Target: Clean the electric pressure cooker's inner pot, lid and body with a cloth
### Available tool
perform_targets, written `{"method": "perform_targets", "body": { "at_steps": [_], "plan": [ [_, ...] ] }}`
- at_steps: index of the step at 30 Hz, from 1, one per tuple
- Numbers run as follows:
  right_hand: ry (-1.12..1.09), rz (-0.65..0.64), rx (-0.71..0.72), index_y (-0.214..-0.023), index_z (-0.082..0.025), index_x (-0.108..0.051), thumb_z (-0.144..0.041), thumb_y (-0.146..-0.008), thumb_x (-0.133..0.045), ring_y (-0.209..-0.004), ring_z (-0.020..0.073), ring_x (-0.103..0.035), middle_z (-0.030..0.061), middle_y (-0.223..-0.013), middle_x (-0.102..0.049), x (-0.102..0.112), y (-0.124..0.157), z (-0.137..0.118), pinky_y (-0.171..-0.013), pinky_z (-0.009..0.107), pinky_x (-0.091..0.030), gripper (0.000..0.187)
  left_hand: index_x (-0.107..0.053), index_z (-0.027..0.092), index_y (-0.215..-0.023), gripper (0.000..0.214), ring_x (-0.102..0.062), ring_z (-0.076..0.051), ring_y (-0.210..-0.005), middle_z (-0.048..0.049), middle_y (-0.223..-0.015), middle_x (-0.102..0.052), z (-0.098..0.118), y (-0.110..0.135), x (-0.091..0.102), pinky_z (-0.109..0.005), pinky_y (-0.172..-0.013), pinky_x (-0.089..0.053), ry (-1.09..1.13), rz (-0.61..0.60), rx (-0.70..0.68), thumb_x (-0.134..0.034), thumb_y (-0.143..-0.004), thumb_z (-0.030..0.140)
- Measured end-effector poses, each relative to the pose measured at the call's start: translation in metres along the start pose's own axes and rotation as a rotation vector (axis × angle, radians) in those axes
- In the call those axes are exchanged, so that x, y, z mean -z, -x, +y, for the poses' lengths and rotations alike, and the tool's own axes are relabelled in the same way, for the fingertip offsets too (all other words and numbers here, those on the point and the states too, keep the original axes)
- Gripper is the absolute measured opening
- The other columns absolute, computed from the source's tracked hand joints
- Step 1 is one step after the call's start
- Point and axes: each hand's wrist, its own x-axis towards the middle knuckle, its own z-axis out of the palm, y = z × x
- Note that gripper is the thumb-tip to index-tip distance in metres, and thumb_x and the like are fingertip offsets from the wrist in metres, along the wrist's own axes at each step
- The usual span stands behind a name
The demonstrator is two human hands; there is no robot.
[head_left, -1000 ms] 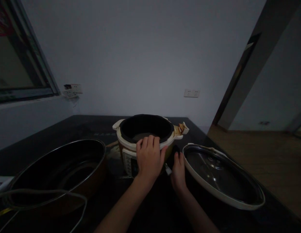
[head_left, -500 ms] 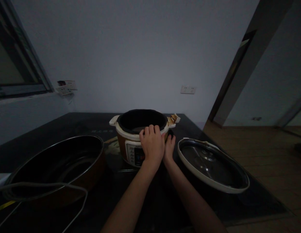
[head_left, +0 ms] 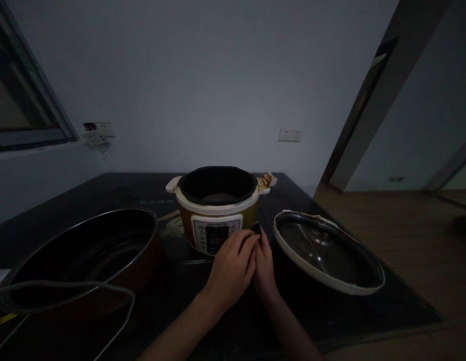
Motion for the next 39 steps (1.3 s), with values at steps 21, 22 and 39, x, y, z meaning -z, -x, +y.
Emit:
{"method": "perform_targets", "body": {
  "at_steps": [21, 22, 39],
  "plan": [
    [0.073, -0.217, -0.419, -0.126, -0.029, -0.059, -0.036, -0.074, -0.074, -0.119, 0.0272, -0.059, 0.0075, -0.129, -0.063, 0.110, 0.071, -0.057, -0.100, 0.045, -0.047, 0.055, -0.064, 0.018, -0.088, 0.028, -0.060, -0.017, -0.081, 0.0005, -0.082, -0.063, 0.009, 0.032, -0.015, -0.026, -0.073, -0.046, 1.114, -0.466, 0.811, -0.062, -0.082, 0.046],
    [0.128, -0.207, -0.406, -0.125, -0.028, -0.058, -0.036, -0.073, -0.074, -0.116, 0.0273, -0.060, 0.0082, -0.128, -0.064, 0.116, 0.071, -0.058, -0.099, 0.045, -0.048, 0.055, -0.063, 0.018, -0.090, 0.028, -0.061, -0.017, -0.080, -0.0002, -0.083, -0.064, 0.007, 0.032, -0.021, -0.026, -0.073, -0.047, 1.114, -0.471, 0.816, -0.060, -0.083, 0.044],
    [1.347, -0.212, 0.394, -0.125, -0.033, -0.061, -0.029, -0.091, -0.050, -0.125, 0.0311, -0.053, 0.0061, -0.135, -0.058, 0.149, 0.099, -0.013, -0.103, 0.062, -0.039, 0.036, -0.051, 0.024, -0.133, 0.051, -0.044, -0.027, -0.134, -0.0096, -0.145, -0.049, 0.021, 0.067, -0.054, -0.053, -0.109, -0.038, 0.061, -0.661, -0.070, -0.062, -0.084, 0.017]
  ]
}}
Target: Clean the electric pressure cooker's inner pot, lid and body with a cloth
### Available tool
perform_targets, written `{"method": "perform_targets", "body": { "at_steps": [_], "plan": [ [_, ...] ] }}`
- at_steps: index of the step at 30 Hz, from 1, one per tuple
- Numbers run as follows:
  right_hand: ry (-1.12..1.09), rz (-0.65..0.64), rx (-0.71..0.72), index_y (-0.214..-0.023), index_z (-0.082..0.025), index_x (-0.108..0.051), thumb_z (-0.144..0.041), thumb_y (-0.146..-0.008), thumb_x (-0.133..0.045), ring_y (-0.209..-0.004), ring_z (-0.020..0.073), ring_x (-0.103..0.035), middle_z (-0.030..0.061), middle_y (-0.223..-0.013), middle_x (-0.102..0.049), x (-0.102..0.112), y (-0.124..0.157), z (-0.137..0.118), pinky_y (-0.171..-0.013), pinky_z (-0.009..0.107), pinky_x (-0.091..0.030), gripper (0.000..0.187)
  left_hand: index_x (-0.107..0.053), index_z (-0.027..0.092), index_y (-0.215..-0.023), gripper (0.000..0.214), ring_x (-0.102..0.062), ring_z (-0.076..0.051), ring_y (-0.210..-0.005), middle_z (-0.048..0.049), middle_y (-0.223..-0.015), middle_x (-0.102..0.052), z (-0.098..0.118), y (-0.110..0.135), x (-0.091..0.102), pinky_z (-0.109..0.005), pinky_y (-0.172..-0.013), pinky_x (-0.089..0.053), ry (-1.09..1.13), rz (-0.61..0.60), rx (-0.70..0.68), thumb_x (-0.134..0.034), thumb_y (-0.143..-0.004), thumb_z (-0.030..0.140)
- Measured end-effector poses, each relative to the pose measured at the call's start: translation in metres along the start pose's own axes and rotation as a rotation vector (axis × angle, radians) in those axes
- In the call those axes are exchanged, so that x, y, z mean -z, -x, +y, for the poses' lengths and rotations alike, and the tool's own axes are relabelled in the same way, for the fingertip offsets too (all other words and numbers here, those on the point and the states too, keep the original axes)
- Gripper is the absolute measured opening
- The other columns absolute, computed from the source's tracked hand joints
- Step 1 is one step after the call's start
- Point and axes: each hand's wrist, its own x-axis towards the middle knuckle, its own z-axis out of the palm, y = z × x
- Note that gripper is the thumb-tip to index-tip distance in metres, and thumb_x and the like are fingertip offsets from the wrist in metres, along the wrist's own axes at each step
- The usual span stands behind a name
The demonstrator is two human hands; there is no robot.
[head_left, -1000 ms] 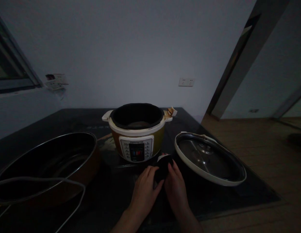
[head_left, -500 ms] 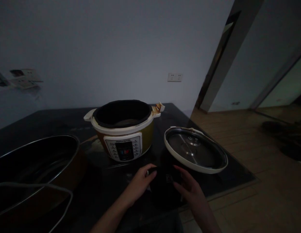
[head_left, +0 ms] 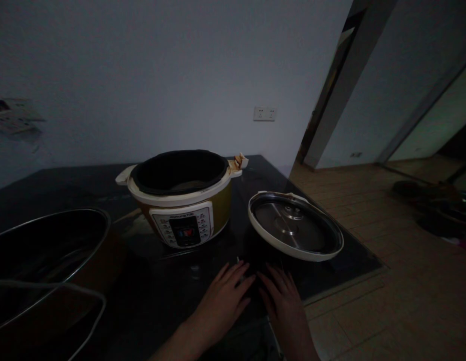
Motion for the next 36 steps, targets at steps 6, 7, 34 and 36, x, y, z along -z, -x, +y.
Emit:
{"method": "perform_targets", "body": {
  "at_steps": [6, 7, 34, 36],
  "plan": [
    [0.057, -0.078, -0.001, -0.127, -0.033, -0.058, -0.029, -0.093, -0.047, -0.128, 0.0302, -0.051, 0.0063, -0.138, -0.056, 0.010, 0.002, 0.014, -0.106, 0.068, -0.029, 0.036, -0.046, 0.028, -0.138, 0.052, -0.039, -0.026, -0.137, -0.0090, -0.147, -0.045, 0.006, 0.000, -0.010, -0.053, -0.110, -0.035, -0.004, 0.015, -0.012, -0.060, -0.088, 0.028],
    [0.059, -0.075, -0.011, -0.126, -0.032, -0.060, -0.029, -0.094, -0.046, -0.128, 0.0299, -0.051, 0.0065, -0.137, -0.057, 0.013, 0.002, 0.018, -0.107, 0.068, -0.027, 0.035, -0.046, 0.028, -0.139, 0.050, -0.039, -0.026, -0.137, -0.0088, -0.147, -0.045, 0.011, -0.003, -0.012, -0.054, -0.111, -0.034, 0.002, 0.022, -0.011, -0.058, -0.090, 0.031],
    [0.136, 0.052, 0.139, -0.133, -0.032, -0.053, -0.033, -0.092, -0.049, -0.127, 0.0304, -0.051, 0.0065, -0.136, -0.057, 0.036, 0.003, 0.057, -0.104, 0.063, -0.037, 0.041, -0.044, 0.025, -0.140, 0.050, -0.036, -0.027, -0.139, -0.0093, -0.151, -0.040, 0.026, -0.002, 0.002, -0.054, -0.112, -0.033, 0.110, 0.012, -0.053, -0.051, -0.093, 0.039],
    [0.051, 0.130, 0.215, -0.133, -0.034, -0.053, -0.026, -0.091, -0.051, -0.123, 0.0288, -0.056, 0.0058, -0.132, -0.060, 0.036, 0.004, 0.047, -0.101, 0.058, -0.043, 0.042, -0.048, 0.025, -0.136, 0.047, -0.048, -0.024, -0.132, -0.0079, -0.144, -0.050, 0.013, 0.018, 0.015, -0.047, -0.108, -0.040, 0.113, 0.030, -0.110, -0.057, -0.090, 0.030]
  ]
}}
